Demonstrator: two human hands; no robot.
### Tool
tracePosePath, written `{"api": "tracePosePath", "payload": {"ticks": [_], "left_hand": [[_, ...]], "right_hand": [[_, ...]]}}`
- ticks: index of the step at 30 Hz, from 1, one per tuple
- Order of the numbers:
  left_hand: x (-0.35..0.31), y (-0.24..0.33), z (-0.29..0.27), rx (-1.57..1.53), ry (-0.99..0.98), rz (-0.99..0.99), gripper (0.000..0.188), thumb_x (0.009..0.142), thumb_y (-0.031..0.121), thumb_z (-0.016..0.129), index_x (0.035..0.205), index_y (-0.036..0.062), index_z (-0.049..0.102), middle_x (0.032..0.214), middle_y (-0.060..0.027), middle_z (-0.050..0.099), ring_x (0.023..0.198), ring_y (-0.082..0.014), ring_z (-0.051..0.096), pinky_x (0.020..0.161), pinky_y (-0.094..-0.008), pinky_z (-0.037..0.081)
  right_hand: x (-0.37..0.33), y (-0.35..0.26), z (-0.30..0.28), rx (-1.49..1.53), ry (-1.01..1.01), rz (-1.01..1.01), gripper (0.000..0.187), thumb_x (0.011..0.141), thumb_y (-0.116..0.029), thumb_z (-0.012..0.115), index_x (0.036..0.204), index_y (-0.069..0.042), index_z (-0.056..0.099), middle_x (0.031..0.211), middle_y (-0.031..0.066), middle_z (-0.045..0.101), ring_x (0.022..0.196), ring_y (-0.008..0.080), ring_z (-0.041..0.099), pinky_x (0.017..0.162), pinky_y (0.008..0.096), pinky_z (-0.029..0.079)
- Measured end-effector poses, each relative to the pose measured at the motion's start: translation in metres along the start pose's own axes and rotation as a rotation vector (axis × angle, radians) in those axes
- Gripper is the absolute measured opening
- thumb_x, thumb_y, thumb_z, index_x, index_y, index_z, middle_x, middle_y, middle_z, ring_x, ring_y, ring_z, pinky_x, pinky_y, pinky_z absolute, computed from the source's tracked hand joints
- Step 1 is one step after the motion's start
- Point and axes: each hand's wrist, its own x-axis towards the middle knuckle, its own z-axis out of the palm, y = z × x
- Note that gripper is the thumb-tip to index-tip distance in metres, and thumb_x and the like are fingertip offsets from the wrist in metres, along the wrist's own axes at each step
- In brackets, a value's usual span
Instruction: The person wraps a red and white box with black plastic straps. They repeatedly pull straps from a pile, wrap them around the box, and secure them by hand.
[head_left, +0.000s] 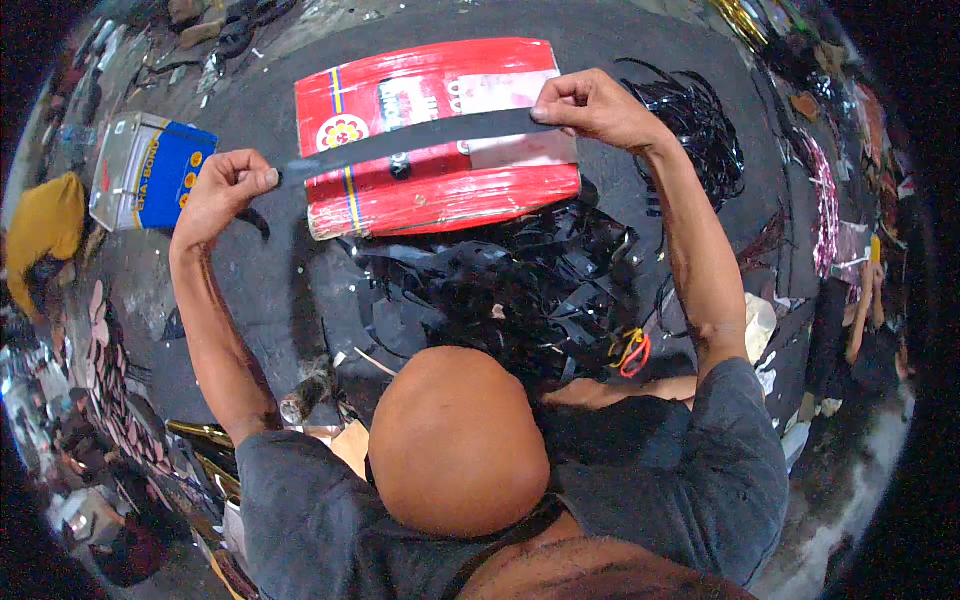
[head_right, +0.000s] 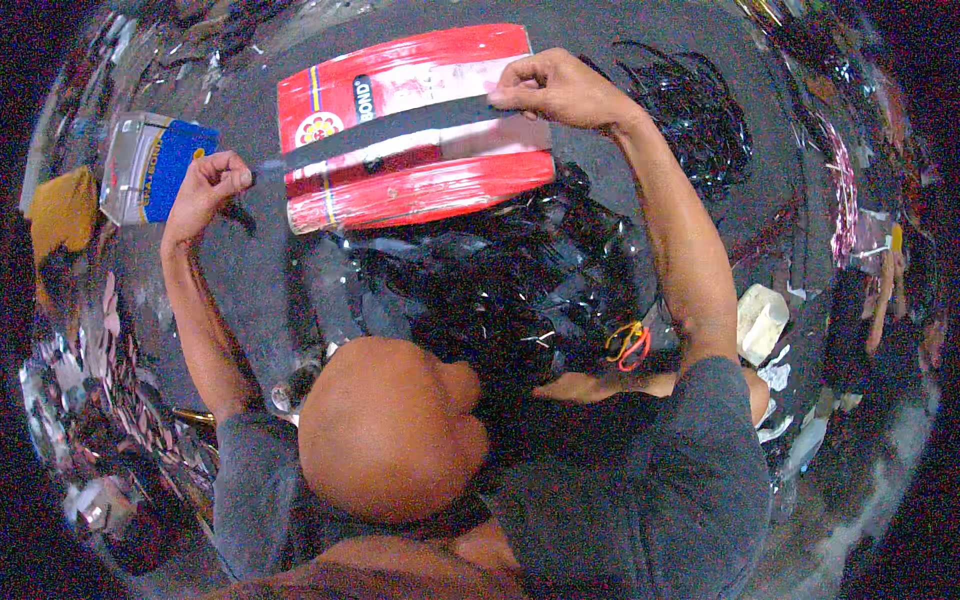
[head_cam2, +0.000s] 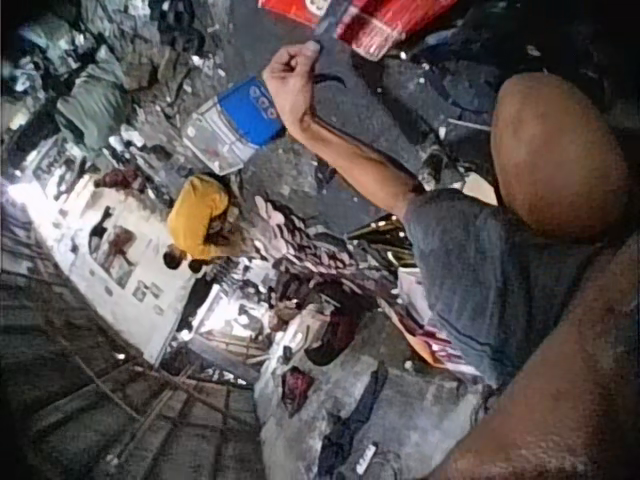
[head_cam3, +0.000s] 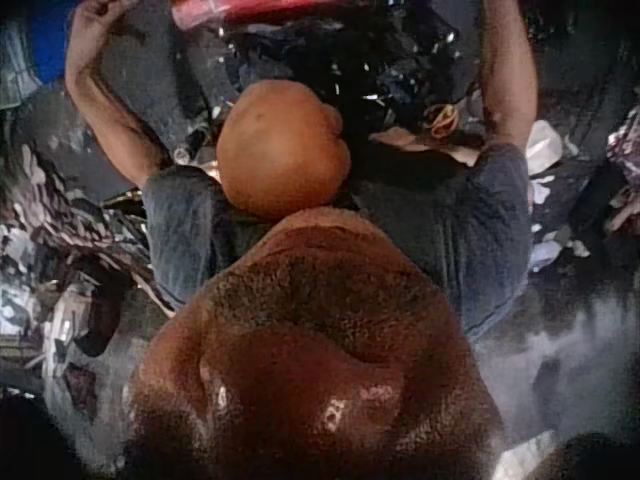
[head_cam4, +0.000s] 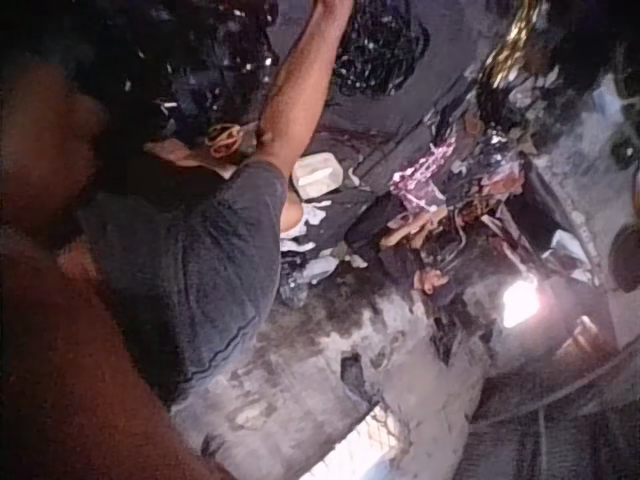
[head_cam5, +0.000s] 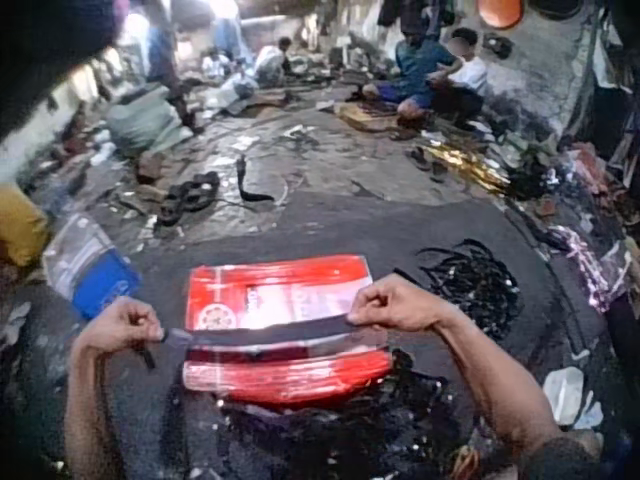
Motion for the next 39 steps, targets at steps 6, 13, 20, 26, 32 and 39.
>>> {"api": "tracePosePath", "payload": {"ticks": [6, 13, 20, 26, 32, 39], "left_hand": [[0.027, -0.048, -0.001, 0.799, 0.397, -0.122, 0.018, 0.085, 0.021, 0.075, 0.096, 0.0066, 0.073, 0.097, -0.0094, 0.069, 0.09, -0.0214, 0.064, 0.082, -0.0357, 0.049], [0.11, 0.044, 0.184, 0.018, 0.422, 0.519, 0.047, 0.081, 0.013, 0.077, 0.126, 0.0085, 0.066, 0.119, -0.0111, 0.069, 0.094, -0.0208, 0.07, 0.083, -0.0341, 0.057], [0.152, 0.046, 0.257, 0.103, 0.383, 0.627, 0.024, 0.081, 0.013, 0.077, 0.104, 0.0062, 0.074, 0.097, -0.0104, 0.07, 0.087, -0.0248, 0.071, 0.079, -0.0353, 0.057], [0.152, 0.044, 0.267, 0.191, 0.5, 0.687, 0.016, 0.082, 0.02, 0.077, 0.095, 0.0114, 0.077, 0.093, -0.0042, 0.069, 0.084, -0.0248, 0.071, 0.072, -0.0378, 0.057], [0.152, 0.035, 0.269, 0.309, 0.551, 0.797, 0.016, 0.081, 0.02, 0.079, 0.093, 0.0093, 0.077, 0.093, -0.0051, 0.069, 0.083, -0.0243, 0.071, 0.073, -0.0362, 0.057], [0.153, 0.038, 0.262, 0.229, 0.456, 0.741, 0.019, 0.08, 0.019, 0.081, 0.096, 0.0101, 0.078, 0.09, -0.0054, 0.067, 0.079, -0.0212, 0.07, 0.071, -0.0344, 0.057]], "right_hand": [[0.034, 0.044, 0.016, -0.176, 0.133, -0.031, 0.026, 0.092, -0.029, 0.073, 0.097, -0.004, 0.074, 0.078, 0.0041, 0.07, 0.068, 0.0127, 0.062, 0.064, 0.0308, 0.05], [0.027, 0.028, 0.042, -0.606, 0.441, -0.107, 0.029, 0.087, -0.032, 0.072, 0.107, -0.012, 0.073, 0.097, 0.0138, 0.074, 0.091, 0.0348, 0.071, 0.08, 0.0453, 0.056], [0.012, 0.039, 0.035, -0.656, 0.611, -0.206, 0.029, 0.084, -0.034, 0.075, 0.104, -0.013, 0.072, 0.095, 0.0083, 0.071, 0.089, 0.0305, 0.068, 0.079, 0.043, 0.054], [-0.001, 0.047, 0.035, -0.716, 0.601, -0.306, 0.022, 0.087, -0.029, 0.074, 0.1, -0.012, 0.075, 0.093, 0.0061, 0.067, 0.088, 0.0281, 0.067, 0.077, 0.04, 0.055], [-0.009, 0.052, 0.038, -0.688, 0.594, -0.347, 0.022, 0.088, -0.028, 0.074, 0.107, -0.016, 0.076, 0.094, 0.0059, 0.064, 0.086, 0.0274, 0.068, 0.073, 0.0403, 0.057], [-0.01, 0.057, 0.036, -0.62, 0.564, -0.34, 0.025, 0.087, -0.027, 0.077, 0.109, -0.017, 0.078, 0.106, 0.0074, 0.061, 0.084, 0.0263, 0.067, 0.073, 0.0386, 0.056]]}}
